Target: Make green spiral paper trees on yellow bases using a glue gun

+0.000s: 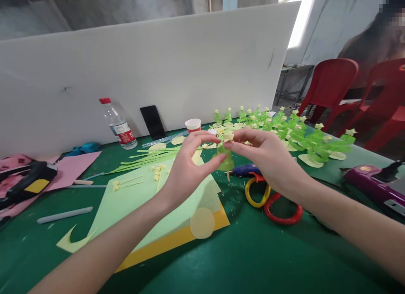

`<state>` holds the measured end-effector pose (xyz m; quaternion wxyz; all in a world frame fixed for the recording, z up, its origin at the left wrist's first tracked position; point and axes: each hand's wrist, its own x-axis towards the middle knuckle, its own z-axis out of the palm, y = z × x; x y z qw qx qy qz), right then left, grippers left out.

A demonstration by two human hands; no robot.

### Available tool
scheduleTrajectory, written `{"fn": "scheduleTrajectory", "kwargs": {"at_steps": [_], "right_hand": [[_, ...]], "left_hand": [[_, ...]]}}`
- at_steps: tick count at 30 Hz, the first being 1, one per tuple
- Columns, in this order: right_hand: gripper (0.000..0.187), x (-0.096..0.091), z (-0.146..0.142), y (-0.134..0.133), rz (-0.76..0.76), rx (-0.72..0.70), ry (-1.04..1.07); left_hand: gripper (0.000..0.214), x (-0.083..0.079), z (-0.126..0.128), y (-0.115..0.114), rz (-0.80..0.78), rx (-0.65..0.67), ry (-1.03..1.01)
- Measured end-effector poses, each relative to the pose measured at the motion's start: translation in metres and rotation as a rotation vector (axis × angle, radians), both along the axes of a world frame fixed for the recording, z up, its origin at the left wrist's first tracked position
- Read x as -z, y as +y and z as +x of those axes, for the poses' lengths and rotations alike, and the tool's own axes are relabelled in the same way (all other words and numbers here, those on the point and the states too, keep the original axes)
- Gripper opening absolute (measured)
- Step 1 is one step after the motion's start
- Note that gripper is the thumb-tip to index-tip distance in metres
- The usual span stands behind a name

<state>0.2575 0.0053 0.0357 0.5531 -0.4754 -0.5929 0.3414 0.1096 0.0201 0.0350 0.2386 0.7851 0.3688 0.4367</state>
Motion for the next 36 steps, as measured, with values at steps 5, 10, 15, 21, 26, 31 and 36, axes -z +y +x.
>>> {"fn": "scheduleTrajectory", "kwargs": {"at_steps": [5,10,15,21,26,31,36], "right_hand": [[0.013,0.006,-0.011,-0.006,-0.04,-0.096,0.006],[0.012,0.009,-0.018,-0.01,-0.13,-0.16,-0.015],[0.02,0.01,-0.021,-0.012,-0.141,-0.174,-0.103],[0.017,0.012,-0.024,-0.014,-0.107,-0.181,-0.174],[0.015,0.014,-0.024,-0.014,-0.118,-0.162,-0.211],[0.018,0.016,-0.023,-0.012,-0.169,-0.171,-0.183],[0.017,0.013,-0.02,-0.009,-0.195,-0.121,-0.077]], "left_hand": [[0.009,0.009,-0.013,-0.005,-0.044,-0.011,0.019],[0.008,0.011,-0.023,-0.007,-0.113,-0.033,0.004],[0.006,0.015,-0.029,-0.008,-0.142,-0.049,0.01],[0.008,0.019,-0.031,-0.008,-0.079,-0.041,0.001],[0.011,0.019,-0.032,-0.007,-0.1,-0.002,-0.038],[0.012,0.019,-0.032,-0.005,-0.227,0.003,-0.086],[0.015,0.019,-0.034,-0.001,-0.488,0.121,-0.294]]}}
